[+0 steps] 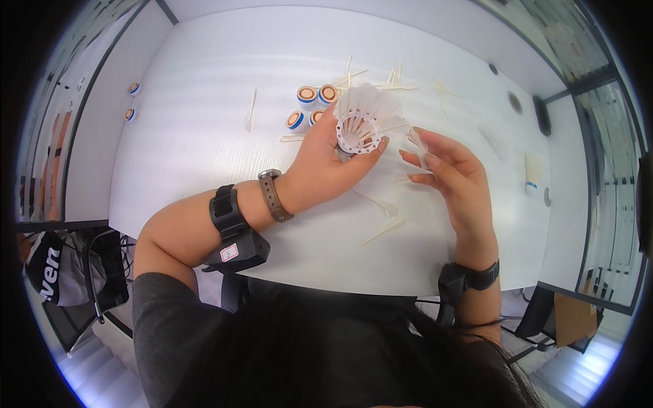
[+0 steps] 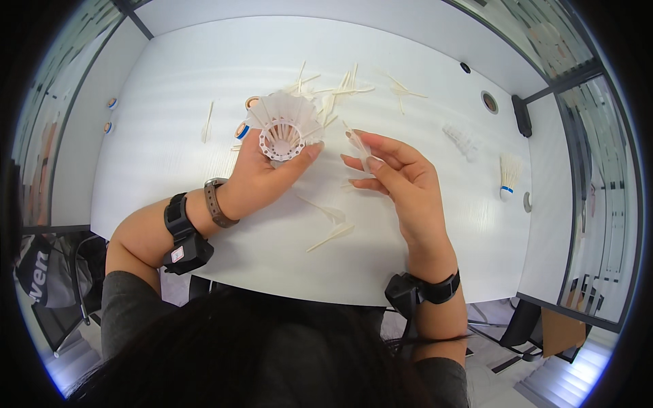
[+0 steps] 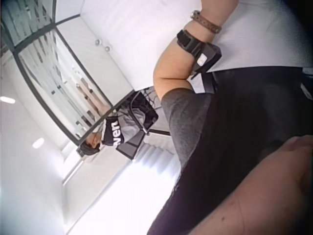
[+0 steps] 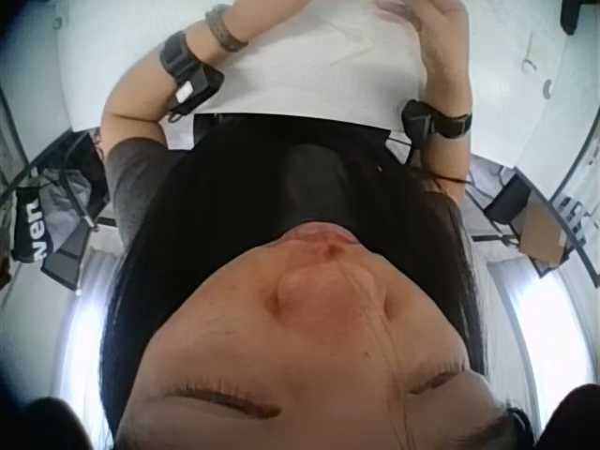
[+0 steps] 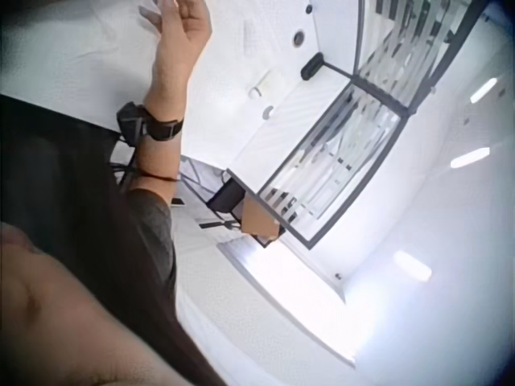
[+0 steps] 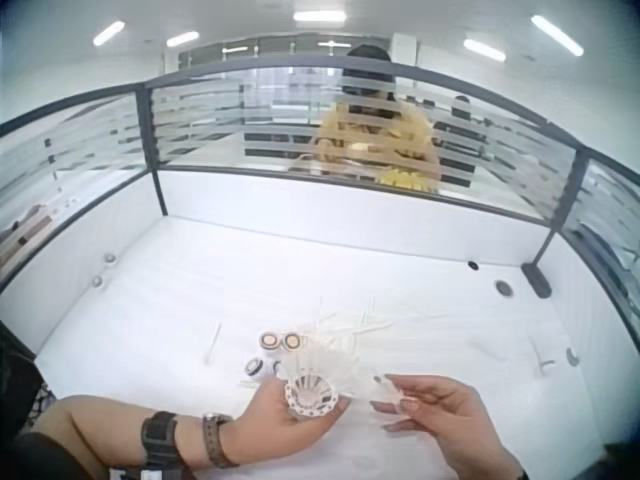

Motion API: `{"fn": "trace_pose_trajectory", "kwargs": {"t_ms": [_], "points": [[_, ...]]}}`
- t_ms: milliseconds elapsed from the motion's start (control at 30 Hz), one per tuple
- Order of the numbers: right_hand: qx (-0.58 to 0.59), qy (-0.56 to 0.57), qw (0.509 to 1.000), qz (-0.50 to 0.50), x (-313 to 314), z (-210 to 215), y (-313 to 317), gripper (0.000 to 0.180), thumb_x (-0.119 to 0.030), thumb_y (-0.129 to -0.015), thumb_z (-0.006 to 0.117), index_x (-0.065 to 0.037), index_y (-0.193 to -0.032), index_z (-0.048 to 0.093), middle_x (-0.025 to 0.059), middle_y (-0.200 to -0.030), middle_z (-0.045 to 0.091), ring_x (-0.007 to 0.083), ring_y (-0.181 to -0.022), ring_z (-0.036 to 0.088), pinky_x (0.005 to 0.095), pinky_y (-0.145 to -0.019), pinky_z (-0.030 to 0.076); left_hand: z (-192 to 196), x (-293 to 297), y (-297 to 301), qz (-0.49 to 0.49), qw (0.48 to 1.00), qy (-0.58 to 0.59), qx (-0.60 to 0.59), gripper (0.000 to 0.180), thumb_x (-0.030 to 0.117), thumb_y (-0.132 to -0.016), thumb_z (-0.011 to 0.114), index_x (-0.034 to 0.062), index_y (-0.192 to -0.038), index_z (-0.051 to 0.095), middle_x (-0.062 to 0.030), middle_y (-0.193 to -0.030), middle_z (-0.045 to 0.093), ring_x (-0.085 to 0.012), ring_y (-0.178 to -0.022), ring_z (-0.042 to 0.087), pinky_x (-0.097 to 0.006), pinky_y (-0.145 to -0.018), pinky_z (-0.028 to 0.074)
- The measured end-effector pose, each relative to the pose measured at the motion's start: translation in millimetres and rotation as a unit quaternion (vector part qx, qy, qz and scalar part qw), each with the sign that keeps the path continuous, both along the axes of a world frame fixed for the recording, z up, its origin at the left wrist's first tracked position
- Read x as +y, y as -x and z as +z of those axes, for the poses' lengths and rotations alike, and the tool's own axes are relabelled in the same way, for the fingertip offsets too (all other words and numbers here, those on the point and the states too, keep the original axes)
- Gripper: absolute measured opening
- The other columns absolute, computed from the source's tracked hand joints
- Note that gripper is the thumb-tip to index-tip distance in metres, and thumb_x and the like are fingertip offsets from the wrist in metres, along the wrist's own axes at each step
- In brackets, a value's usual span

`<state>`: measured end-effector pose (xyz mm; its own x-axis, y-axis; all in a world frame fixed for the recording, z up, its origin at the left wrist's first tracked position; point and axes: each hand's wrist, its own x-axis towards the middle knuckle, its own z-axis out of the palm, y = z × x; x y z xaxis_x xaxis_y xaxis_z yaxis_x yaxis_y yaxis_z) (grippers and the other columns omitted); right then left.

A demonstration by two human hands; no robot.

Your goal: Manual assembly of a shuttlecock by inserting feathers into a base.

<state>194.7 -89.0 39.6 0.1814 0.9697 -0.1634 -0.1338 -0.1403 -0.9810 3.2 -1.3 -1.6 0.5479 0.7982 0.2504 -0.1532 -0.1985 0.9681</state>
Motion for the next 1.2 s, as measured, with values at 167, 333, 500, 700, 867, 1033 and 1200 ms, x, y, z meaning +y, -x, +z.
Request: {"fn": "trace_pose_trajectory", "kwargs": {"t_ms": [167, 333, 500, 700, 867, 1033, 1200], "points": [[-0.02, -0.006, 1.0, 0.017, -2, 4, 3, 0.035, -0.002, -0.089, 0.057, 0.004, -0.123, 0.055, 0.0175, -0.122, 0.061, 0.029, -0.1, 0.068, 0.029, -0.076, 0.057, -7, 4, 2, -0.006, 0.999, -0.013, 0.049, 0.039, 0.009, -0.085, 0.068, -0.0003, -0.12, 0.051, -0.0077, -0.103, 0.064, -0.0125, -0.096, 0.06, -0.028, -0.081, 0.049], [-0.073, -0.078, 0.992, 0.072, -3, -6, 0, 0.051, 0.006, -0.085, 0.052, -0.001, -0.135, 0.045, 0.0141, -0.124, 0.06, 0.0271, -0.116, 0.059, 0.0332, -0.093, 0.05, 4, -1, -3, 0.021, 0.999, 0.009, -0.04, 0.029, 0.01, -0.087, 0.067, 0.0015, -0.111, 0.053, -0.0056, -0.093, 0.065, -0.0115, -0.081, 0.063, -0.027, -0.07, 0.051], [-0.275, -0.126, 0.952, 0.05, -4, -9, 4, 0.071, 0.013, -0.071, 0.041, -0.005, -0.14, 0.04, 0.0103, -0.124, 0.06, 0.0227, -0.117, 0.058, 0.0378, -0.102, 0.043, 12, -2, 1, -0.054, 0.992, 0.114, -0.029, 0.031, 0.008, -0.094, 0.058, 0.0012, -0.123, 0.048, 0.0, -0.071, 0.055, -0.0072, -0.058, 0.054, -0.025, -0.054, 0.049], [-0.303, -0.115, 0.946, -0.003, -4, -4, 7, 0.058, 0.009, -0.073, 0.045, -0.004, -0.129, 0.051, 0.0116, -0.116, 0.065, 0.0238, -0.115, 0.058, 0.0373, -0.1, 0.043, 5, -2, -4, -0.021, 0.986, 0.127, -0.107, 0.021, 0.008, -0.092, 0.06, -0.0005, -0.108, 0.051, -0.0034, -0.083, 0.061, -0.0094, -0.065, 0.06, -0.025, -0.056, 0.051], [-0.418, -0.142, 0.897, 0.005, -6, -11, -6, 0.029, 0.006, -0.073, 0.052, -0.003, -0.098, 0.065, 0.0133, -0.114, 0.066, 0.0308, -0.111, 0.058, 0.0373, -0.097, 0.043, -10, 3, -6, -0.012, 0.99, 0.081, -0.115, 0.017, 0.009, -0.092, 0.061, -0.001, -0.103, 0.053, -0.0032, -0.083, 0.061, -0.0101, -0.068, 0.062, -0.025, -0.057, 0.051], [-0.464, -0.09, 0.881, 0.03, -8, 1, -2, 0.025, 0.001, -0.074, 0.061, -0.005, -0.098, 0.066, 0.0094, -0.104, 0.064, 0.0267, -0.098, 0.056, 0.0337, -0.083, 0.046, 1, 1, -1, -0.048, 0.986, 0.123, -0.102, 0.013, 0.01, -0.092, 0.062, -0.0004, -0.093, 0.056, -0.0021, -0.076, 0.061, -0.0095, -0.063, 0.062, -0.025, -0.056, 0.051], [-0.486, -0.042, 0.87, 0.076, -11, 2, 2, 0.026, -0.003, -0.076, 0.066, -0.006, -0.102, 0.067, 0.0071, -0.092, 0.059, 0.0235, -0.086, 0.055, 0.0307, -0.07, 0.046, 7, -2, 0, -0.073, 0.989, 0.113, -0.061, 0.015, 0.013, -0.091, 0.063, 0.001, -0.087, 0.056, -0.0017, -0.07, 0.06, -0.0076, -0.059, 0.06, -0.025, -0.051, 0.05]]}}
